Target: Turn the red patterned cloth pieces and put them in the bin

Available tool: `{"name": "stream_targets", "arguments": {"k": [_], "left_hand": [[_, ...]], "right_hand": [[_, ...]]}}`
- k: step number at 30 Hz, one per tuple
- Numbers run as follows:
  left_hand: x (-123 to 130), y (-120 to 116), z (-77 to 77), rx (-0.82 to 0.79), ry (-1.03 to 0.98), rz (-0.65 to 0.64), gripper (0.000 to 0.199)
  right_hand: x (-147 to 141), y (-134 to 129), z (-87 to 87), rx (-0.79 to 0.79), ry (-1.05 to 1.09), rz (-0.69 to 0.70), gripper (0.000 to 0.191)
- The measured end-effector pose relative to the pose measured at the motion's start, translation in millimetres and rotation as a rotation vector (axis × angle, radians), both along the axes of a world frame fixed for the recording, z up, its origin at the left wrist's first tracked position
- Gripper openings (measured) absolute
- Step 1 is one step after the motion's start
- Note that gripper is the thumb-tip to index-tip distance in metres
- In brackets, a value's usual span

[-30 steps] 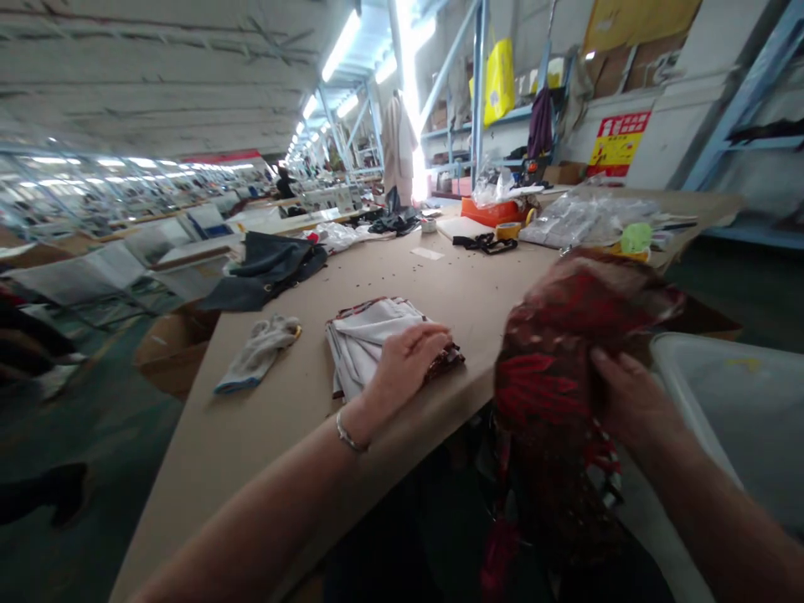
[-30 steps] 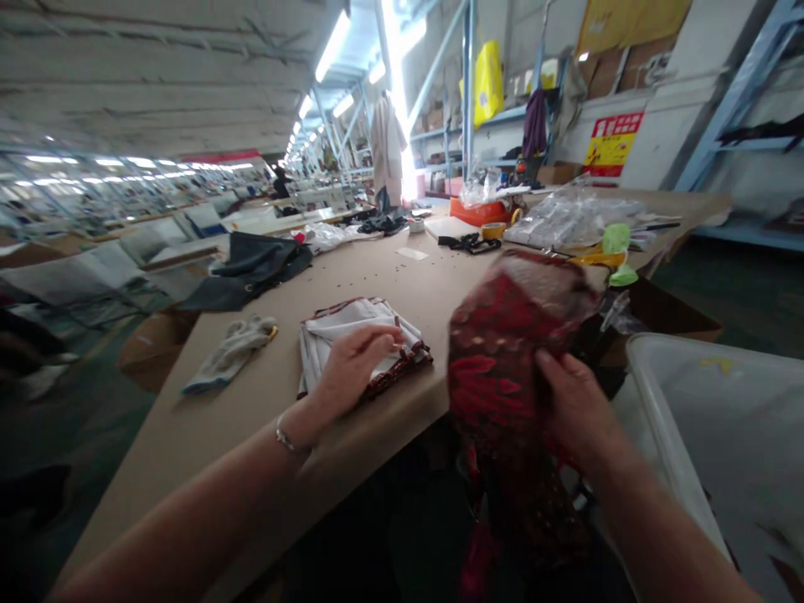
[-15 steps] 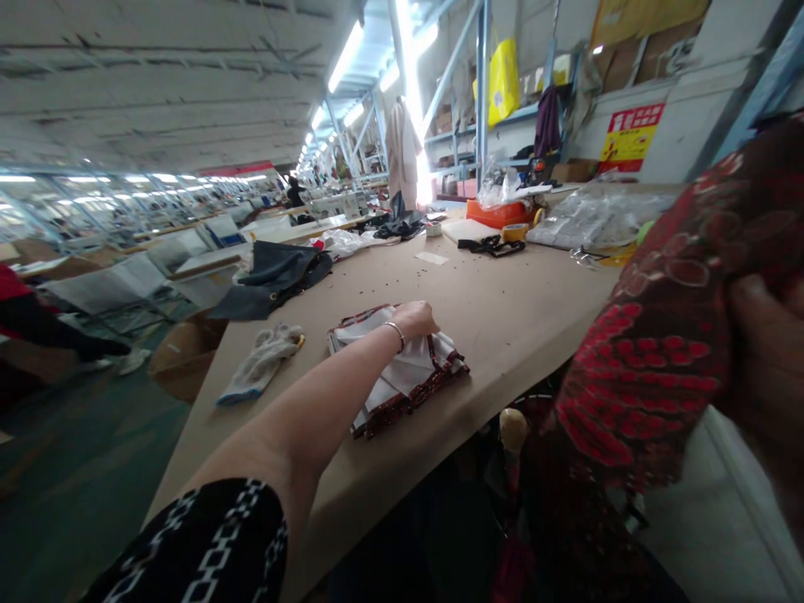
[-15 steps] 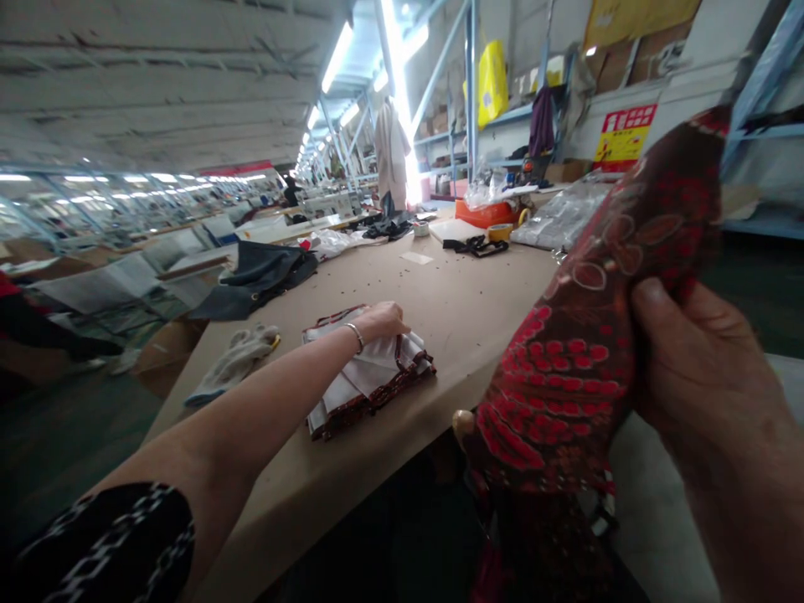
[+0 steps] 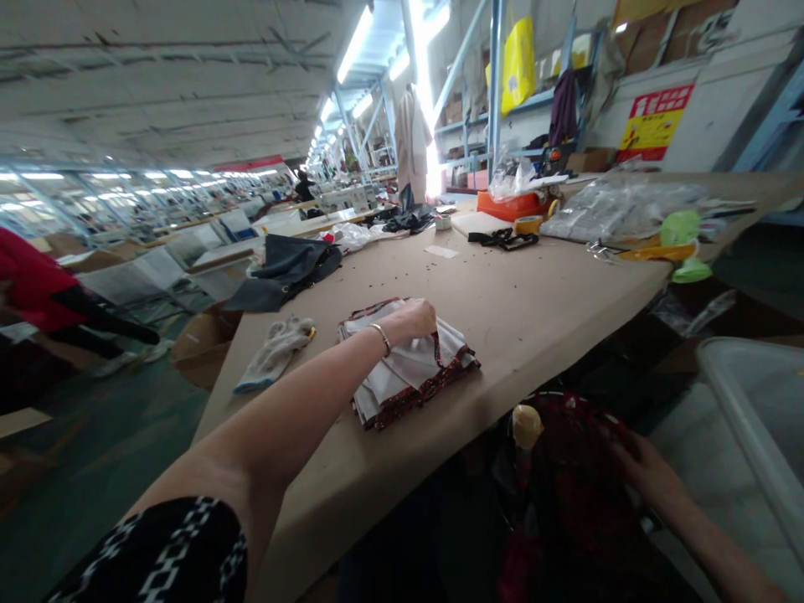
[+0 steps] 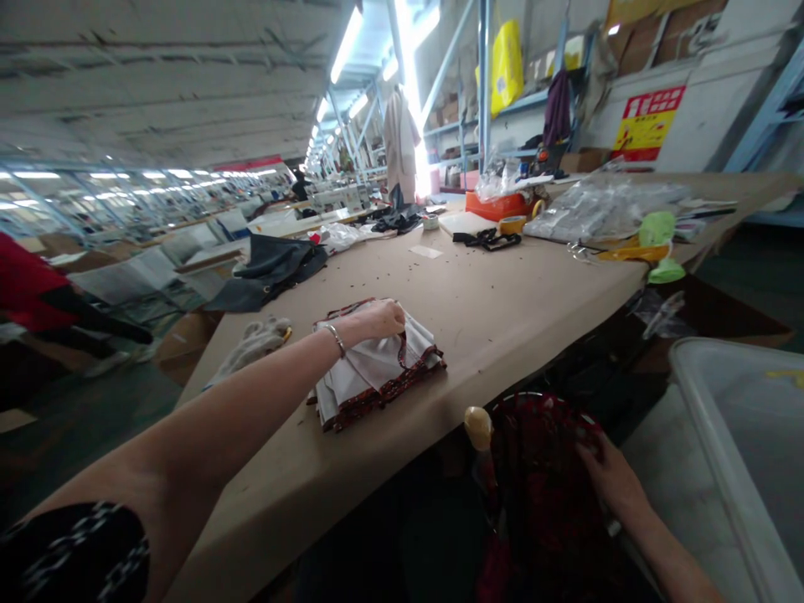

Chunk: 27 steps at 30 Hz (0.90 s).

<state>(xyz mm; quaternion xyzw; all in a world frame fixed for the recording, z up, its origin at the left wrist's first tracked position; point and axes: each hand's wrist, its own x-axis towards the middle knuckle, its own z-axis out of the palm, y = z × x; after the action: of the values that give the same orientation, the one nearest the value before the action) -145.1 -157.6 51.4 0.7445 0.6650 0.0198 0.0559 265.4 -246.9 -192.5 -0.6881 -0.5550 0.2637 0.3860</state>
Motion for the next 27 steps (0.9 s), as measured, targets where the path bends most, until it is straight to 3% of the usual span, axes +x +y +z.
{"name": "stream_targets", "arguments": {"k": [2,5,8,10,12,14,17,22,27], "left_hand": [[-2,-9,3.9,-0.006,0.042,-0.023,0.017],[-5,-21,10.2,0.015,0.073,-0.048,0.023],[-9,-39,19.2,0.070,0.087,-0.062,0.026],[-12,-57,26.1,0.116,0.088,-0.075,0.027],[-14,-79,31.6,0.167,0.080,-0.085,0.026],[-16,-101,34.0,0.220,0.054,-0.082,0.025],[-19,-128,31.9,0.283,-0.005,-0.061,0.023],[-22,-153,23.0,0.356,-0.014,-0.007,0.020],[-23,-171,17.5,0.423,-0.046,0.071,0.017]], "right_hand": [[-18,4,37.9,0.036,0.021,0.015,0.048],[-66,-5,123.3,0.219,0.094,0.091,0.041],[-128,-24,201.7,0.496,0.039,0.393,0.025],[-169,-32,231.3,0.581,-0.055,0.617,0.024],[-207,-30,240.7,0.562,-0.169,0.725,0.029],[-239,-23,236.5,0.505,-0.273,0.735,0.038],[-270,-11,224.6,0.465,-0.392,0.726,0.036],[-286,-15,224.0,0.491,-0.539,0.730,0.027],[-292,-27,229.4,0.557,-0.524,0.793,0.032]]}}
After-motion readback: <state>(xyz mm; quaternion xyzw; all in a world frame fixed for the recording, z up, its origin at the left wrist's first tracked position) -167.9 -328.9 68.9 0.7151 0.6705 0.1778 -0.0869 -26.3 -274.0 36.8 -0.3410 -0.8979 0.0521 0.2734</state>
